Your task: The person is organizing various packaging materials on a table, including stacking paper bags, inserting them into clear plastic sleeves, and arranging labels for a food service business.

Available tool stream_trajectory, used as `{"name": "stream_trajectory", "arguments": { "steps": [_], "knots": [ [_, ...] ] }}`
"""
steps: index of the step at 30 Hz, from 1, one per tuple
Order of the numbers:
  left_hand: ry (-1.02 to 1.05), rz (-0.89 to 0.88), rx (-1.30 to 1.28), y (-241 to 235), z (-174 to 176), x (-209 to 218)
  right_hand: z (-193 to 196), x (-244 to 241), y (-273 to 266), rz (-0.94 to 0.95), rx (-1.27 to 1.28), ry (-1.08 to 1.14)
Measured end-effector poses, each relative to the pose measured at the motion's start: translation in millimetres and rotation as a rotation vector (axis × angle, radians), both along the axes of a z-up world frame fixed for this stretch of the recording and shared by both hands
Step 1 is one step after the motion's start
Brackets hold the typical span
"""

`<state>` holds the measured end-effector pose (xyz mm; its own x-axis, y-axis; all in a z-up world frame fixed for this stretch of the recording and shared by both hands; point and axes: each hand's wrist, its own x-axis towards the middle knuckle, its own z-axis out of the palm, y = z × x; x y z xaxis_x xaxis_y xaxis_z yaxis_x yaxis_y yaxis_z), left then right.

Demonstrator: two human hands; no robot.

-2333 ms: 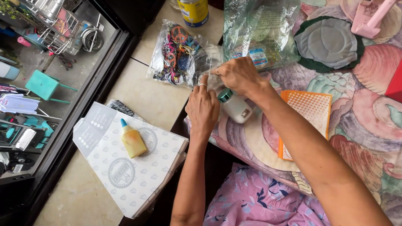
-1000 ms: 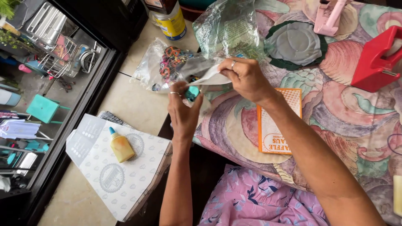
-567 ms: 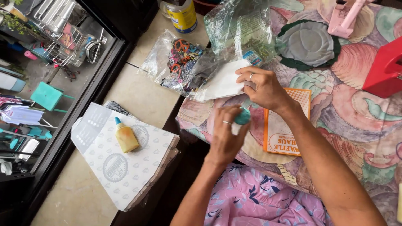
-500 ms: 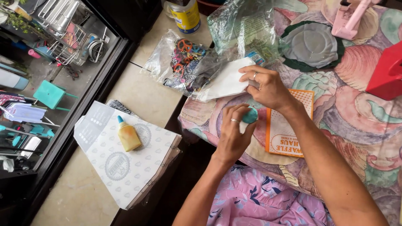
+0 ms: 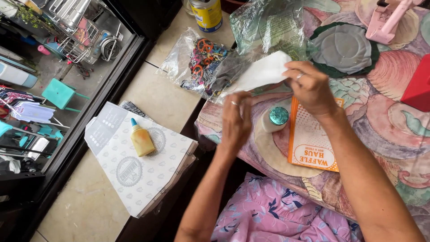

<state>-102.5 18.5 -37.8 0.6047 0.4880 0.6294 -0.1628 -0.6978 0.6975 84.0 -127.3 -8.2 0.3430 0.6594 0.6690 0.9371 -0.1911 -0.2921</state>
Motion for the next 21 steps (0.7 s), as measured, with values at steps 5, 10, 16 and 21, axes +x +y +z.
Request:
{"name": "stream_trajectory", "arguments": {
  "steps": [5, 10, 16, 21],
  "knots": [
    [0.397, 0.353, 0.463, 56, 23, 4, 34, 6, -36, -0.074, 0.062, -0.127],
    [0.636, 0.483, 0.421, 93, 9, 17, 53, -1, -78, -0.140, 0.121, -0.186],
    [0.744, 0.432, 0.384, 124, -1, 24, 12, 20, -136, -0.218, -0.032, -0.203],
    [0.431, 0.401, 0.297, 142, 9, 22, 22, 25, -136, -0.279, -0.361, -0.107]
  ]
}}
